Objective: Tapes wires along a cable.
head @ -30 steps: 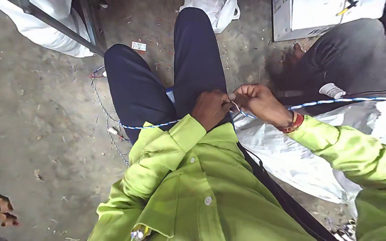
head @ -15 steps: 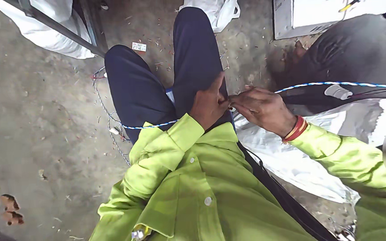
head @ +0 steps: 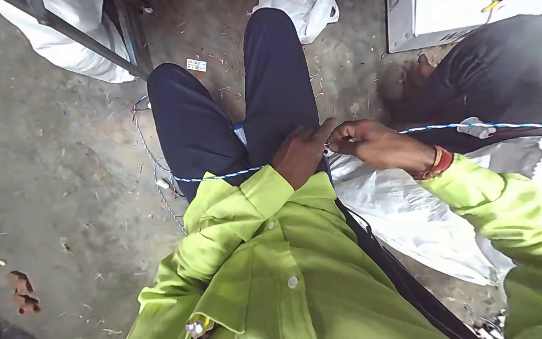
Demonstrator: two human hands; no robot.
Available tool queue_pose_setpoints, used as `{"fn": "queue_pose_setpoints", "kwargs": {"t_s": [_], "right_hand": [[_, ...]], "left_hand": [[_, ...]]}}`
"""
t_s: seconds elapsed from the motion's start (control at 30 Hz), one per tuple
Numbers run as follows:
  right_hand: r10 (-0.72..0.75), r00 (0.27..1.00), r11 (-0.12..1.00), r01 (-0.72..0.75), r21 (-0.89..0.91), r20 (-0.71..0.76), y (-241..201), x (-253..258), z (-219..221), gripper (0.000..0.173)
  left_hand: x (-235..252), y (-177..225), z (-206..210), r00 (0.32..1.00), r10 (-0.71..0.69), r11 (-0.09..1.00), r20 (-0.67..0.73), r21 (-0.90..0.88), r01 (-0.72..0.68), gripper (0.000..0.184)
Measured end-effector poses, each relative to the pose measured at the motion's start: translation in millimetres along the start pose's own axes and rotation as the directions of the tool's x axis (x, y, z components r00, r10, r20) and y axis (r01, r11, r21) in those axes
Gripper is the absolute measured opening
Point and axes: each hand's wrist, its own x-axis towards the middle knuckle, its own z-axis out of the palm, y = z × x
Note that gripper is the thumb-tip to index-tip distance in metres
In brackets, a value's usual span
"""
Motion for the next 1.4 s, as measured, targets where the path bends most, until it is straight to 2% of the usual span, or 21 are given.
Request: {"fn": "queue_pose_setpoints", "kwargs": {"t_s": [0.1,0.2,0.27,0.3,0.4,0.47,0.53,0.6,0.67,0.73,0.8,0.9,0.93,1.0,1.1,1.2,1.4], "right_hand": [[0.078,0.990,0.954,-0.110,0.279,0.121,-6,2,-7,0.016],[0.116,0.978,0.860,-0.185,0.475,0.172,-14,0,-11,0.018],[0.048,0.981,0.859,-0.136,0.493,0.186,-8,3,-11,0.010],[-0.006,0.987,0.888,-0.068,0.455,0.160,-2,6,-9,0.003],[-0.150,0.988,0.970,0.153,0.192,-0.029,20,13,-2,0.017],[-0.296,0.943,0.955,0.291,-0.052,-0.155,18,8,-2,0.018],[-0.492,0.853,0.856,0.438,-0.275,-0.173,8,-5,-2,0.020],[-0.663,0.740,0.688,0.543,-0.481,-0.113,11,-6,-1,0.024],[-0.735,0.676,0.585,0.586,-0.560,-0.061,16,-3,0,0.027],[-0.720,0.689,0.622,0.586,-0.519,-0.085,15,-1,2,0.031],[-0.655,0.738,0.728,0.560,-0.396,-0.161,13,0,6,0.033],[-0.459,0.864,0.887,0.436,-0.150,-0.204,15,4,15,0.034],[-0.392,0.897,0.920,0.379,-0.101,-0.204,17,6,19,0.036],[-0.273,0.939,0.962,0.268,-0.053,-0.210,17,10,27,0.043],[-0.162,0.964,0.987,0.161,-0.022,-0.212,17,13,29,0.049],[-0.109,0.974,0.992,0.118,0.034,-0.198,21,16,30,0.051],[-0.151,0.959,0.988,0.154,-0.005,-0.238,19,16,29,0.049]], "left_hand": [[-5,-4,7,0.995,0.079,0.996,-0.055,0.040,-0.076,0.021],[-7,-6,9,0.987,0.115,0.991,-0.115,0.088,-0.105,0.017],[-6,-8,4,0.984,0.150,0.977,-0.100,0.168,-0.132,0.018],[-6,-9,2,0.987,0.146,0.975,-0.066,0.175,-0.133,0.020],[-5,-6,-4,0.995,0.093,0.989,0.047,0.113,-0.098,0.025],[-2,-6,-6,0.989,0.066,0.996,0.136,0.058,-0.074,0.025],[1,-6,-10,0.975,0.060,0.998,0.212,-0.003,-0.061,0.024],[2,-5,-13,0.965,0.061,0.998,0.254,0.001,-0.063,0.025],[4,-4,-15,0.958,0.047,0.999,0.283,0.011,-0.052,0.026],[5,1,-23,0.946,0.019,1.000,0.322,0.017,-0.026,0.027],[5,8,-32,0.942,-0.015,1.000,0.334,0.027,0.006,0.027],[2,-4,-20,0.975,0.065,0.997,0.211,-0.054,-0.054,0.024],[2,-10,-11,0.983,0.096,0.993,0.153,-0.082,-0.084,0.024],[1,-15,-4,0.987,0.098,0.992,0.127,-0.091,-0.087,0.024],[2,-15,-2,0.990,0.069,0.995,0.127,-0.079,-0.059,0.026],[4,-14,-6,0.986,0.053,0.995,0.159,-0.094,-0.038,0.026],[4,-6,-15,0.977,0.026,0.996,0.210,-0.089,-0.008,0.025]]}}
